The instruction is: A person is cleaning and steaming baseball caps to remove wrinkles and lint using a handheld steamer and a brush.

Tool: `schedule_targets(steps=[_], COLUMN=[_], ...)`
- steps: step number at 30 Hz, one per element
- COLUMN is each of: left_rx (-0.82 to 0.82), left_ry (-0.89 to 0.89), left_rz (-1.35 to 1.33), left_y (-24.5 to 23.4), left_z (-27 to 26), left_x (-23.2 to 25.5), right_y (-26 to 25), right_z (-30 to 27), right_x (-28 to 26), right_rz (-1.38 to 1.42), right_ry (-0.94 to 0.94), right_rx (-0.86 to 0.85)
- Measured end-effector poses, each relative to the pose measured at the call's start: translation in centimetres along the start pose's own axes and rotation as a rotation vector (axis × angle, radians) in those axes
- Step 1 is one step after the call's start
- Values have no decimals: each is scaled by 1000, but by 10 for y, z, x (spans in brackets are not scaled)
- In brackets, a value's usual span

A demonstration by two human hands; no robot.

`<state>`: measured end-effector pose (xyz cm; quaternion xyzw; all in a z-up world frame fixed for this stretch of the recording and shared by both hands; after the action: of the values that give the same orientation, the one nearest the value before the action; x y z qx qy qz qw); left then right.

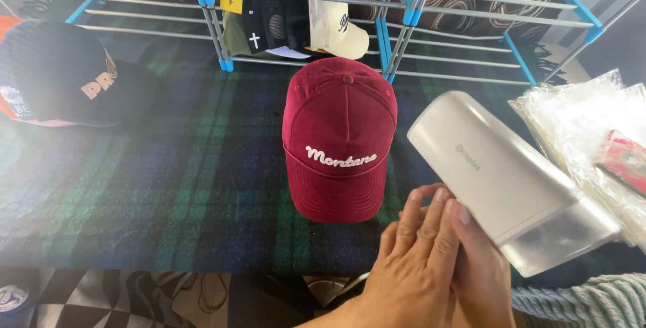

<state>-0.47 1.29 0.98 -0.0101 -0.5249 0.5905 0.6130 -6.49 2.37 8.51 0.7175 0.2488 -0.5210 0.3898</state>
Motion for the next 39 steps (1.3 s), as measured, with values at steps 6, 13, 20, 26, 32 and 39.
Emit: schedule_targets(steps=[6,13,20,26,32,39], left_rx=[241,516,560,592,606,598], left_ry=[-33,-929,-946,-896,-874,-738], left_rz=[138,-589,-1213,-1197,-1185,-1218], left_y=[-50,-78,-72,-58,-49,-39], left_z=[-9,-26,-12,-17,-21,-27], left_x=[-50,-158,-169,-183,-192,-201], right_y=[-84,-4,38,70,10,-125], right_z=[122,132,165,152,186,227], right_x=[-16,-112,-142,-151,-122,3], right_rz=[-845,-1158,-1223,-1449,-1318,-718], right_ry=[-83,-454,-243,-37,88,60], right_rx=[9,-126,-359,-348,-290,-237])
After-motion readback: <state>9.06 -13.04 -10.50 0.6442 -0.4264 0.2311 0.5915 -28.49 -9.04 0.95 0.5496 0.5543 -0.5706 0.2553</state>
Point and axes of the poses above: each hand's wrist, its own z-axis towards the middle knuckle, its own y-axis out of the palm, x = y × z, the point moved 1 cm from there along z, towards the middle knuckle, and after that the axes turned 5 degrees about -x, right-handed, at the moved point
